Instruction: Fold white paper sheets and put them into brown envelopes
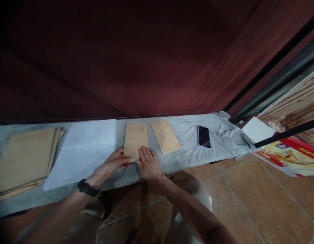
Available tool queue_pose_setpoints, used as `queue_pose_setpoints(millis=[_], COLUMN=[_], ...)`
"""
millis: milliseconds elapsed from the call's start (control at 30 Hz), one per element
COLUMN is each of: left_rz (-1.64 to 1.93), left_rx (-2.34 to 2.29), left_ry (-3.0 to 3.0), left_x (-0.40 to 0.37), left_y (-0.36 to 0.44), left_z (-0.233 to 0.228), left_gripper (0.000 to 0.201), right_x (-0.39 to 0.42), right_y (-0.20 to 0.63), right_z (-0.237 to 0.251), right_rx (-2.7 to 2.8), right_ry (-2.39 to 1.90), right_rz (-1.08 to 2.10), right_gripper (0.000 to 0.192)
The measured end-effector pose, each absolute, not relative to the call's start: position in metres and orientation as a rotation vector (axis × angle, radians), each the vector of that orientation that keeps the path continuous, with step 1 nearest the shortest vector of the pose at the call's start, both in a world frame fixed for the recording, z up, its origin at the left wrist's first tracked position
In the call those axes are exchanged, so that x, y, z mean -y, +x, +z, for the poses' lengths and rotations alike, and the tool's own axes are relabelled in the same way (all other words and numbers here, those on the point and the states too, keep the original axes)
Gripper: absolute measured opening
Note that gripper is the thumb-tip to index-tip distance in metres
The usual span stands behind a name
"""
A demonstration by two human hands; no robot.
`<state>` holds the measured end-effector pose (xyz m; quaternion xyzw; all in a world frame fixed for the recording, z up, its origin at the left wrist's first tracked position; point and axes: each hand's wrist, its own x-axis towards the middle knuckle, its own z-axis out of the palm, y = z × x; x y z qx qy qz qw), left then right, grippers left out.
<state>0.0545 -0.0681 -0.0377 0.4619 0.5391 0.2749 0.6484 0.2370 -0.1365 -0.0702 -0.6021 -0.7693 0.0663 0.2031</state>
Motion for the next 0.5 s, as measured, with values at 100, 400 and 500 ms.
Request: queue_pose_setpoints(millis=[100,400,500], left_rz=[0.623,0.805,0.831], left_rx=[-1.213,-1.023,-1.031], left_ry=[0.993,0.922,0.919], left_x=[0.070,0.070,0.069], left_y=[0.057,0.058,0.059], left_z=[-0.035,-0.031,-0.029], left_gripper=[0.048,0.053,0.056], right_x=[0.129,0.103,0.094], right_y=[0.237,0.250,0.252], right_z=[-0.070,-0.060,-0.053], right_rx=[2.090,1.409,1.056], right_ry=[-1.723,-1.597,-1.361], right_rz=[0.228,0.821,1.302], right_gripper=[0.053,0.071,0.062])
